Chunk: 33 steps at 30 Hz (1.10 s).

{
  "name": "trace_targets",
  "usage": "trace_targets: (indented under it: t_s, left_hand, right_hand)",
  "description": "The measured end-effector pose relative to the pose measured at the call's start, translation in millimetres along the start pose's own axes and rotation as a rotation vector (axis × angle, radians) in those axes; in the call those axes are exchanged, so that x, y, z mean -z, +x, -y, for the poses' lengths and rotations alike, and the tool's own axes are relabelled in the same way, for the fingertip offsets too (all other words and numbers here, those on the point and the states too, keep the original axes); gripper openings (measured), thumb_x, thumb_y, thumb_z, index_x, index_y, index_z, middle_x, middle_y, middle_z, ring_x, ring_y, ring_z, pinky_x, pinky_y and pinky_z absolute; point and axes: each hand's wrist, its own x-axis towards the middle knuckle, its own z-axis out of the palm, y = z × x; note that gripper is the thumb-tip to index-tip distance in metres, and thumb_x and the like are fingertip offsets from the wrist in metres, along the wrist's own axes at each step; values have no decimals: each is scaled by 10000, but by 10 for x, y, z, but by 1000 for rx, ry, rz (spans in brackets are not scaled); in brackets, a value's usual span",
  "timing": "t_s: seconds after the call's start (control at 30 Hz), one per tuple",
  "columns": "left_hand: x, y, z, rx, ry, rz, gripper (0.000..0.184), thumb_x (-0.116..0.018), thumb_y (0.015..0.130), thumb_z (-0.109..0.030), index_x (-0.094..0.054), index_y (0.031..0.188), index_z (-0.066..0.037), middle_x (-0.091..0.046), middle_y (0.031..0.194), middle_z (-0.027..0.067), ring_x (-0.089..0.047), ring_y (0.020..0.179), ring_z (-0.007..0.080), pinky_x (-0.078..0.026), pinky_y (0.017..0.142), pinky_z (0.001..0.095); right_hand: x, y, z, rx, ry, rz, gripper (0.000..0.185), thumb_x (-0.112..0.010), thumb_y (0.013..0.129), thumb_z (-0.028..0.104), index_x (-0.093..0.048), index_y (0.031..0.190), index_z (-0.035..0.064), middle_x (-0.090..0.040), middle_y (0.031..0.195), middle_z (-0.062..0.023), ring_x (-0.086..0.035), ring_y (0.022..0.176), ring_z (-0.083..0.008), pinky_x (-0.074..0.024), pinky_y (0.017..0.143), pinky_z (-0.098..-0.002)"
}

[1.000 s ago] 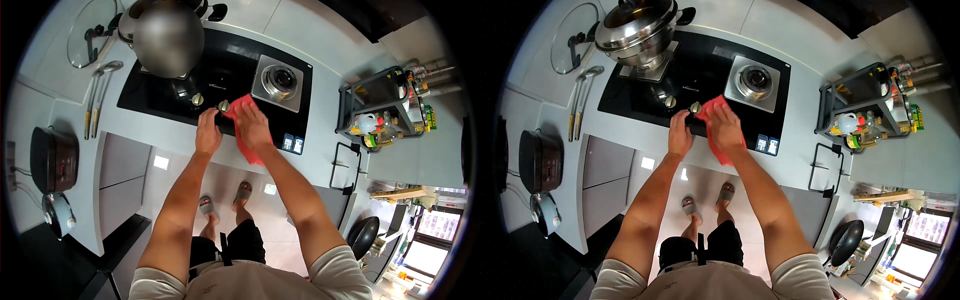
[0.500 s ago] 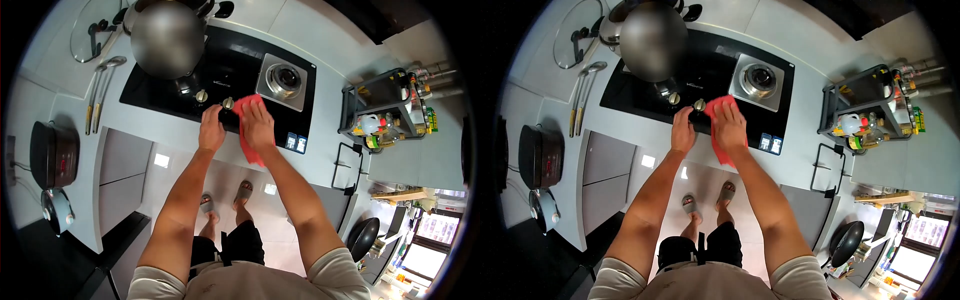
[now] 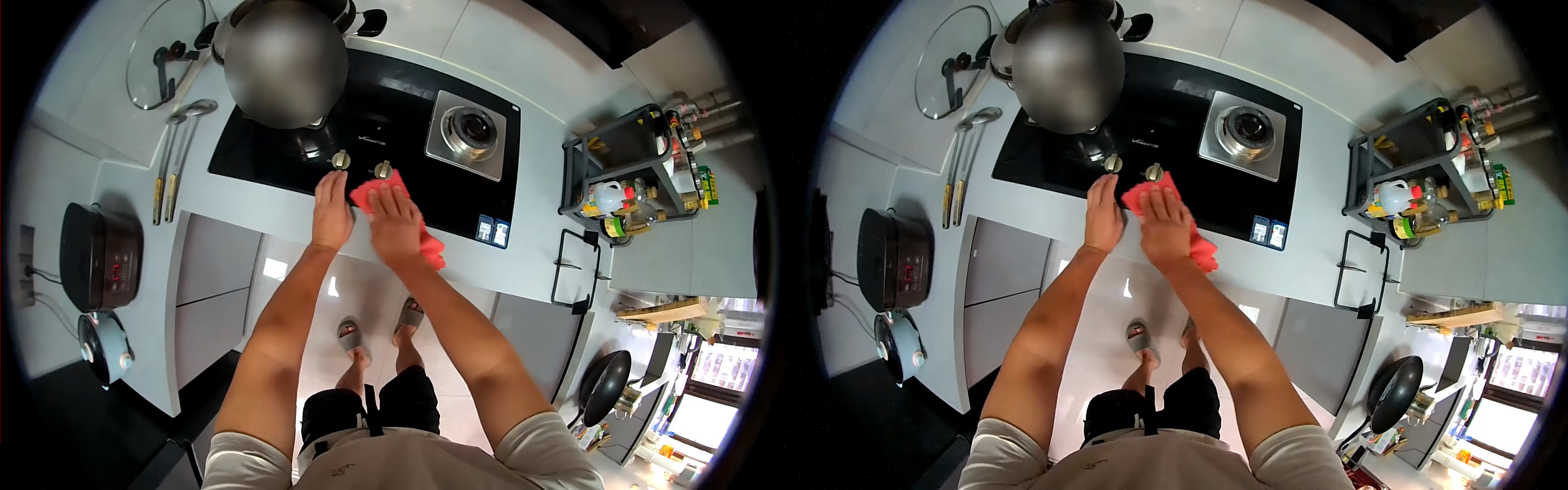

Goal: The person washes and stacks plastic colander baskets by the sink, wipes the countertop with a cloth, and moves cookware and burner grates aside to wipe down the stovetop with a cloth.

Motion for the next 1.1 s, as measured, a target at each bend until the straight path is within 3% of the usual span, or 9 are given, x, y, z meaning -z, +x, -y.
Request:
trace_targets:
  t_s: [0.17, 0.3, 0.43, 0.57, 0.67, 0.77, 0.83, 1.1]
  left_hand:
    - [-40, -38, 40, 76, -70, -42, 597, -552, 865, 130, -541, 1447, -1, -562, 1453, 198, -508, 1356, 419, -446, 1146, 453]
    - [22, -29, 63, 146, -188, -83, 582, -510, 923, 120, -530, 1482, -45, -564, 1471, 190, -525, 1360, 404, -452, 1128, 428]
    - [1, -9, 116, 162, -220, -137, 569, -479, 952, 107, -549, 1487, -74, -564, 1487, 198, -549, 1356, 403, -452, 1132, 423]
    - [18, -12, 192, 218, -250, -75, 574, -486, 912, 113, -562, 1464, -23, -567, 1494, 202, -538, 1367, 405, -452, 1144, 427]
    - [136, 21, 232, 164, -209, 20, 602, -500, 888, 108, -551, 1475, -15, -562, 1500, 210, -516, 1394, 414, -431, 1169, 439]
    - [331, 97, 502, 65, 142, -11, 598, -546, 876, 73, -548, 1472, 17, -558, 1509, 222, -461, 1453, 427, -390, 1212, 470]
    - [498, 173, 673, -3, 321, -14, 526, -588, 927, 9, -567, 1452, 39, -565, 1512, 208, -470, 1456, 422, -399, 1203, 478]
    - [636, 237, 813, -125, 395, 111, 449, -593, 1009, -113, -605, 1449, -26, -570, 1533, 148, -503, 1445, 362, -387, 1204, 497]
  right_hand:
    - [68, 19, 29, 71, 93, 18, 445, -623, 1010, 217, -635, 1428, 66, -580, 1530, -141, -509, 1439, -323, -391, 1152, -487]
    - [230, -169, -245, 1, 16, 28, 476, -639, 1000, 198, -614, 1453, 53, -580, 1525, -159, -528, 1426, -340, -405, 1144, -495]
    - [5, 10, -28, 49, -3, 29, 490, -629, 1008, 229, -600, 1466, 56, -563, 1545, -158, -506, 1445, -337, -390, 1163, -485]
    - [-109, 187, 185, 137, 37, 72, 508, -600, 1028, 277, -575, 1494, 76, -538, 1577, -134, -473, 1475, -307, -363, 1193, -470]
    - [132, 110, -85, 153, 82, 102, 504, -598, 1027, 267, -573, 1492, 76, -543, 1571, -135, -493, 1458, -299, -383, 1183, -462]
    - [239, -72, -360, 126, 7, 99, 498, -599, 1020, 242, -573, 1487, 73, -557, 1551, -146, -513, 1441, -313, -398, 1180, -473]
    - [151, -44, -285, 109, -10, 55, 508, -594, 1021, 247, -565, 1494, 65, -554, 1552, -153, -505, 1447, -324, -382, 1195, -479]
    - [-70, 285, 342, 163, 130, 111, 532, -574, 1025, 250, -539, 1518, 52, -501, 1596, -168, -446, 1494, -333, -330, 1235, -501]
